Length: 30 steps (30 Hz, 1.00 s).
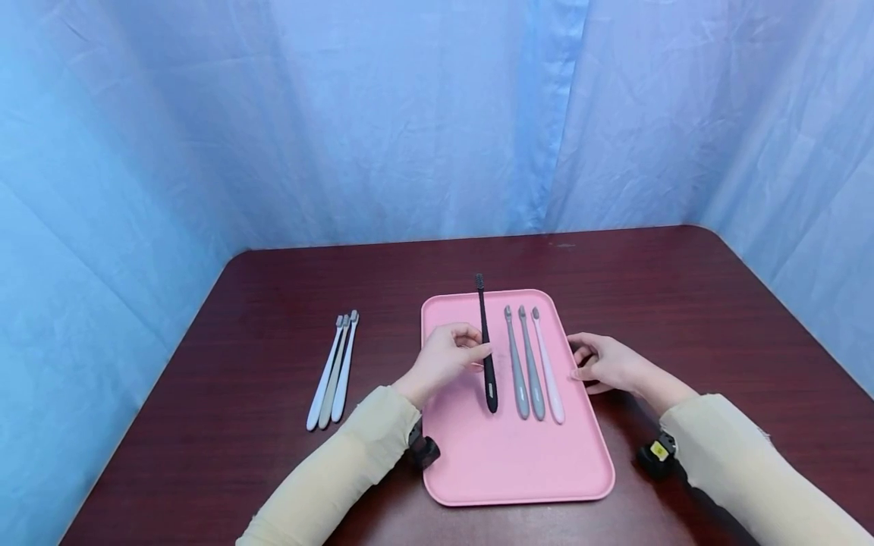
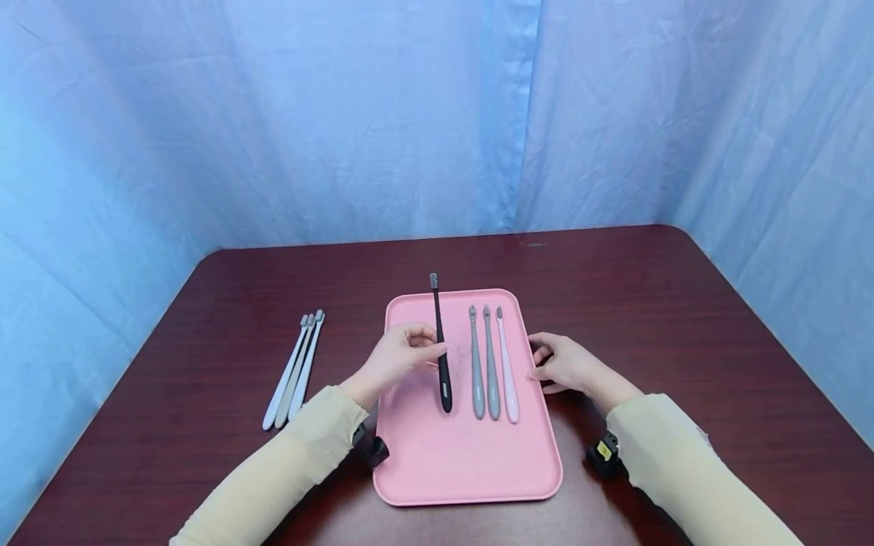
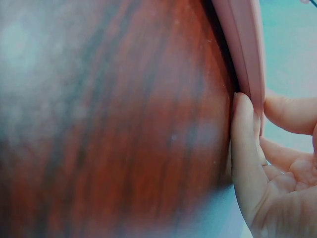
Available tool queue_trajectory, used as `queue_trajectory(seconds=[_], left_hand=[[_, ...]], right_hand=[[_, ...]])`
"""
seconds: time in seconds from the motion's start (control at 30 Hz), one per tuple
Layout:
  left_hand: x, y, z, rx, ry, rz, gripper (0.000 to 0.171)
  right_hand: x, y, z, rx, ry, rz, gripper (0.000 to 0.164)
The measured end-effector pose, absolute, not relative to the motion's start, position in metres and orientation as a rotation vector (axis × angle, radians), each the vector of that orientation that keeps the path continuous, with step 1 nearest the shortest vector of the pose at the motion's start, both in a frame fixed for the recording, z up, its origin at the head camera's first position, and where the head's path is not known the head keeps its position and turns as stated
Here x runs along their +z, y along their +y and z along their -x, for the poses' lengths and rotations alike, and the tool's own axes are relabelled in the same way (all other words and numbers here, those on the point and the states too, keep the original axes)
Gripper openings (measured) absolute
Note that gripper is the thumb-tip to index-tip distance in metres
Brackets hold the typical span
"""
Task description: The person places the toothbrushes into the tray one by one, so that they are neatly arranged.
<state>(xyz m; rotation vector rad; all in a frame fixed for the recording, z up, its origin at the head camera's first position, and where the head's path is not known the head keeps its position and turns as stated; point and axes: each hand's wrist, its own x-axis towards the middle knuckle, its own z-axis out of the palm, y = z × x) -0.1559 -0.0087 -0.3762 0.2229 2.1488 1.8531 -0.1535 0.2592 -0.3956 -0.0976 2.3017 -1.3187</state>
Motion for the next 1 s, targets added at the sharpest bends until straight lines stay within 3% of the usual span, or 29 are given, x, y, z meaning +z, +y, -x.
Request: queue_trajectory(seconds=[0.47,1.0], left_hand=[[-0.39,0.015,0.17,1.673,2.213,-0.127,0.013],[-0.396,0.03,0.177,1.423,2.319,-0.044,0.036]], right_hand=[[-0.396,0.26,0.155,-1.315,2.301,0.111,0.066],[-0.399,0.265,0.156,-1.359,2.277,0.166,0.067]])
